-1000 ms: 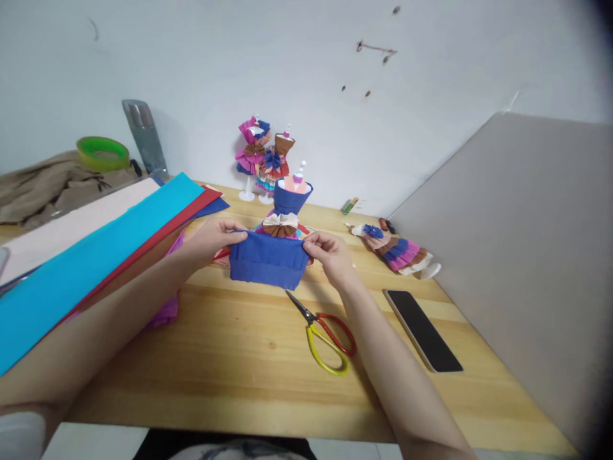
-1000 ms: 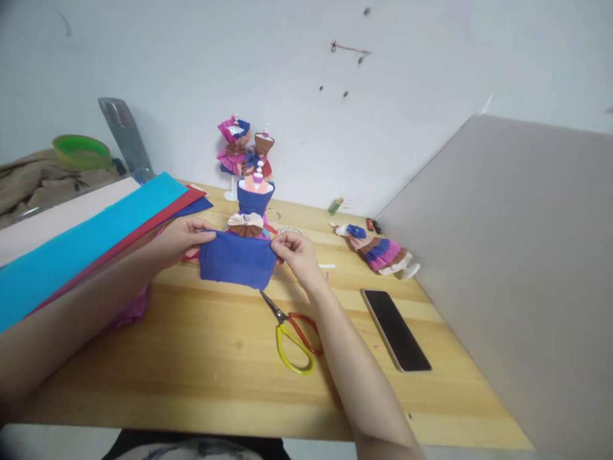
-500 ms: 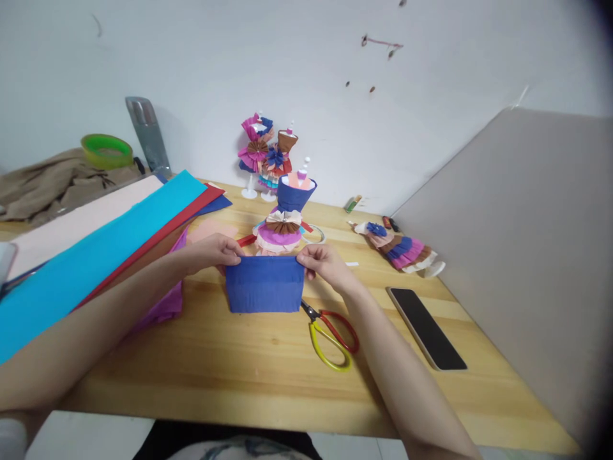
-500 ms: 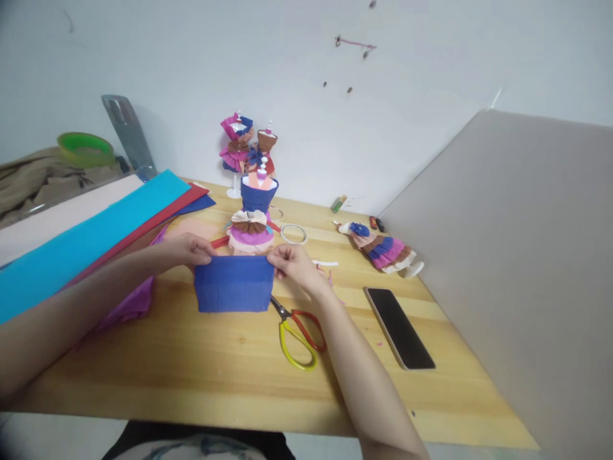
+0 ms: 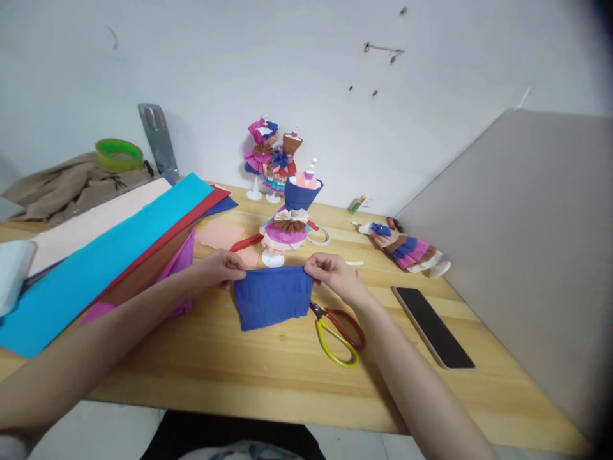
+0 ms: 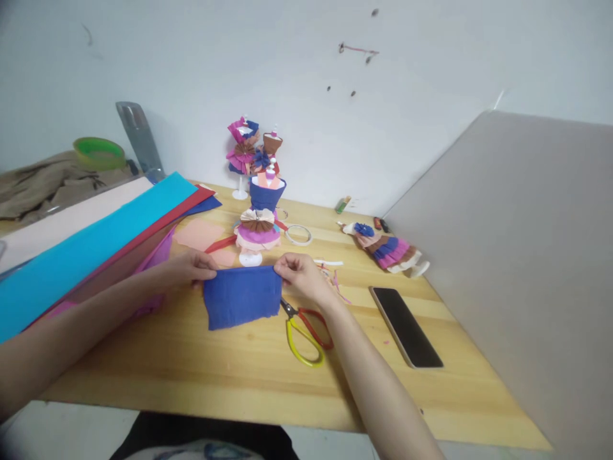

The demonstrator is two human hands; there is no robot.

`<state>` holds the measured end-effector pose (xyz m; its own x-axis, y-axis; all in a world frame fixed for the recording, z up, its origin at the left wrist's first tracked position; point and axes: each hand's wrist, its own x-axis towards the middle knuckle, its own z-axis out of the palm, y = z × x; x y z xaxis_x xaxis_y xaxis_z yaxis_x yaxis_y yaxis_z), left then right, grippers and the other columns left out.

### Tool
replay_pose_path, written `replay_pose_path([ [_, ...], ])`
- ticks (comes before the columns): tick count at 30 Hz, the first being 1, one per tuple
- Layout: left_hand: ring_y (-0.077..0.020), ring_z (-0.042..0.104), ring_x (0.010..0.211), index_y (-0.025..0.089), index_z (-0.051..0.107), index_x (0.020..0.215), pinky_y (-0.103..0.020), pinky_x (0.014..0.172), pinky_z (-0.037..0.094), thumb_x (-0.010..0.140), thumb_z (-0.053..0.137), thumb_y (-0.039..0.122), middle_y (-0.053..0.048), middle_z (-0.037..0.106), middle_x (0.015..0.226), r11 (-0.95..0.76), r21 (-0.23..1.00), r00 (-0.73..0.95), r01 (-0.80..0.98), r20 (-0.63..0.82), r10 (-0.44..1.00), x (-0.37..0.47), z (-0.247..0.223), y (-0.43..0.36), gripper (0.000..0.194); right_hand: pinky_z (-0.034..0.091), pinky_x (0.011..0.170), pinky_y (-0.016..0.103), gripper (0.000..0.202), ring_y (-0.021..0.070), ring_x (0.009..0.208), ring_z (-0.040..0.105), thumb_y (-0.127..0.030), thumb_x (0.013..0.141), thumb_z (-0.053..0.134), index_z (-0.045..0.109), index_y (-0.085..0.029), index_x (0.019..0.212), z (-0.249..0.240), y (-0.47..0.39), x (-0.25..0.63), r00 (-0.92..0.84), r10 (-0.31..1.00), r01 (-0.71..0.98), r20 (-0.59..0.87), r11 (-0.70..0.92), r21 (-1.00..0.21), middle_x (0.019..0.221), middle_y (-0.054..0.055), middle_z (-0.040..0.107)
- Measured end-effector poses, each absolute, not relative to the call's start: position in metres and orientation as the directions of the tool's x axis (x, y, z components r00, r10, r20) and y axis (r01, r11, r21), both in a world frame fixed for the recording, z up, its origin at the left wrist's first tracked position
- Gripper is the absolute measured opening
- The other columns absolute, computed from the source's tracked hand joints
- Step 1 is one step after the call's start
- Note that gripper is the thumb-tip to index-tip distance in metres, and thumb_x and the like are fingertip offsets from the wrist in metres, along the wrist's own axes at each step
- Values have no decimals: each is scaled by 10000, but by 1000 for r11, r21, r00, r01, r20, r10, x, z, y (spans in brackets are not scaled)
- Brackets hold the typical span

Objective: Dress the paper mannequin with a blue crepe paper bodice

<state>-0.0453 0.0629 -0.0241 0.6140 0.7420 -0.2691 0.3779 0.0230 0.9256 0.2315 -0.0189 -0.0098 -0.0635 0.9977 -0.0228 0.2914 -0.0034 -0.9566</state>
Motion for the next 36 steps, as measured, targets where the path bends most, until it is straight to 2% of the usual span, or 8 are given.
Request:
replay_pose_path([
  [2, -78, 446, 402, 165, 685, 648, -180, 406, 294, 607, 736, 328, 37, 546, 469, -9, 920, 617, 393, -256, 745, -45, -26, 60, 176, 355, 517, 240, 368, 94, 498, 437, -517, 693, 709, 563, -189, 610, -14, -20, 228, -23, 999, 273, 44, 48, -961, 525, -44, 517],
  [4, -77, 434, 418, 169, 676, 634, -182, 406, 284, 602, 738, 329, 36, 550, 485, -41, 919, 627, 391, -234, 743, -45, -29, 58, 175, 341, 517, 240, 347, 96, 506, 424, -491, 702, 694, 547, -195, 596, -18, -22, 225, 17, 996, 294, 88, 79, -952, 526, -47, 498],
  [10, -71, 392, 389, 173, 706, 727, -193, 387, 284, 599, 736, 358, 42, 555, 490, -24, 926, 586, 376, -217, 781, -54, -36, 55, 227, 333, 496, 238, 294, 101, 488, 420, -448, 712, 667, 547, -201, 607, -34, -28, 220, 38, 998, 332, 59, 43, -942, 522, -42, 500],
  [15, -86, 445, 396, 161, 727, 757, -197, 395, 321, 594, 732, 325, 25, 596, 515, -30, 890, 592, 455, -277, 757, -56, -31, 51, 231, 369, 516, 245, 250, 106, 506, 448, -417, 717, 659, 584, -195, 629, -40, -32, 218, 29, 995, 369, 96, 79, -926, 548, -32, 538],
  [21, -78, 446, 398, 166, 739, 751, -197, 398, 348, 600, 727, 297, 8, 642, 556, -46, 885, 599, 463, -274, 753, -56, -27, 49, 201, 346, 489, 242, 275, 94, 475, 418, -434, 679, 701, 579, -196, 619, -39, -34, 213, 56, 996, 272, 71, 54, -961, 526, -43, 518],
  [26, -87, 472, 395, 180, 715, 697, -201, 402, 379, 580, 751, 290, 20, 616, 520, -40, 873, 597, 486, -297, 746, -59, -25, 53, 164, 342, 477, 230, 284, 87, 471, 446, -425, 636, 761, 612, -184, 641, -38, -35, 213, 43, 999, 187, 27, 18, -982, 527, -37, 551],
  [32, -90, 517, 477, 173, 728, 802, -200, 462, 411, 611, 744, 286, 10, 664, 628, -69, 831, 599, 552, -337, 726, -59, -19, 50, 222, 308, 455, 219, 296, 69, 439, 416, -420, 630, 776, 609, -176, 630, -40, -36, 215, 47, 999, 125, 14, 8, -992, 494, -50, 527],
  [36, -88, 494, 473, 173, 735, 821, -204, 466, 398, 630, 726, 284, 24, 634, 595, -118, 812, 600, 571, -315, 736, -58, -18, 48, 220, 305, 463, 224, 291, 75, 449, 415, -419, 647, 757, 592, -180, 632, -40, -36, 215, 37, 999, 144, 20, 15, -989, 500, -50, 515],
])
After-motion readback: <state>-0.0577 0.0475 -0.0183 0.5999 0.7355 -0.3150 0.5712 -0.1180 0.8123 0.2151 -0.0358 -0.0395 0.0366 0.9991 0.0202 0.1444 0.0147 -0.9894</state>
